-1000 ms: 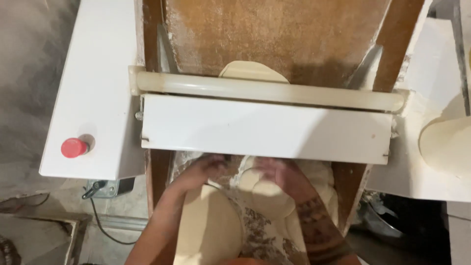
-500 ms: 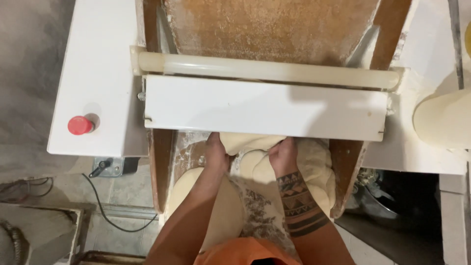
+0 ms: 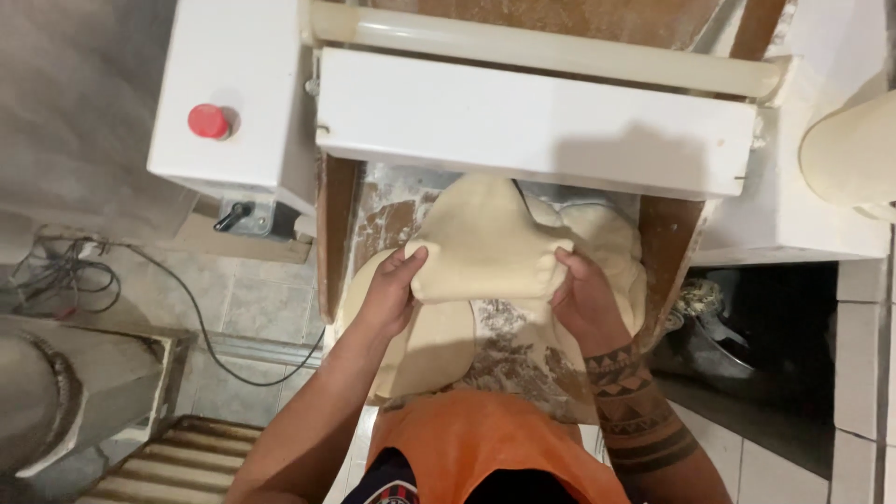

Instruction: Flattening dough balls using a mechanical dough sheeter and stacking the results

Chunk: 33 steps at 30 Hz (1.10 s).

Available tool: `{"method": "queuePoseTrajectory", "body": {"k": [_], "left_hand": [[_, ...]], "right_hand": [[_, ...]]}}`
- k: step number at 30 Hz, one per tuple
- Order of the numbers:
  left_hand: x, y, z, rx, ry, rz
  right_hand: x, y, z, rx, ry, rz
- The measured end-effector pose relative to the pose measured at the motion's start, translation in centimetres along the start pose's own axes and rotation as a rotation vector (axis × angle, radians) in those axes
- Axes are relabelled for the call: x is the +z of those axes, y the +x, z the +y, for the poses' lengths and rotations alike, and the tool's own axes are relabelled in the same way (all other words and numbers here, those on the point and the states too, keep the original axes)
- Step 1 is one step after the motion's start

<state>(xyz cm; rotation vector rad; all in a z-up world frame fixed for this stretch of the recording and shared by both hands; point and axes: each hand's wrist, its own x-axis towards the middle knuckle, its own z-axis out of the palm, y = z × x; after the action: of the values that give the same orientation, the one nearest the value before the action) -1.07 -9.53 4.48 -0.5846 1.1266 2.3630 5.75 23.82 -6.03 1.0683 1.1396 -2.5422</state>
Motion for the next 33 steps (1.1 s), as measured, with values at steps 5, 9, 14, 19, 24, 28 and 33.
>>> {"method": "queuePoseTrajectory", "body": {"k": [5,9,14,19,24,28,33], "left_hand": [[-1.1,-2.4,1.4,0.122,0.011,-0.028],[-2.2,-5.1,3.5,0.161,-0.021,0.015],[-2.5,-12.6,5.8,0.153,0.027,0.123],[-9.7,-14.7,1.0,0.014,0.13,0.279],[-18.0,-14.1,-5.4,-0.179,0.862,0.532],[-17.7,-13.7,-6.3,-0.004,0.944,0.55],[-18.2,-9.0,-9.1,-0.144,0.694,0.688]], "right_hand": [[5.6,-7.1,-4.3,-0.04,-0.029,-0.072],[11.8,-11.5,-5.2,-0.087,-0.033,-0.118],[7.7,-12.0,-1.3,0.022,-0.136,-0.104],[3.8,-12.3,7.3,0.195,-0.32,-0.099],[9.3,-16.4,8.8,0.28,-0.683,0.059],[8.3,-13.8,10.5,0.169,-0.717,0.141],[9.4,-10.9,13.4,0.256,-0.6,0.156]]}}
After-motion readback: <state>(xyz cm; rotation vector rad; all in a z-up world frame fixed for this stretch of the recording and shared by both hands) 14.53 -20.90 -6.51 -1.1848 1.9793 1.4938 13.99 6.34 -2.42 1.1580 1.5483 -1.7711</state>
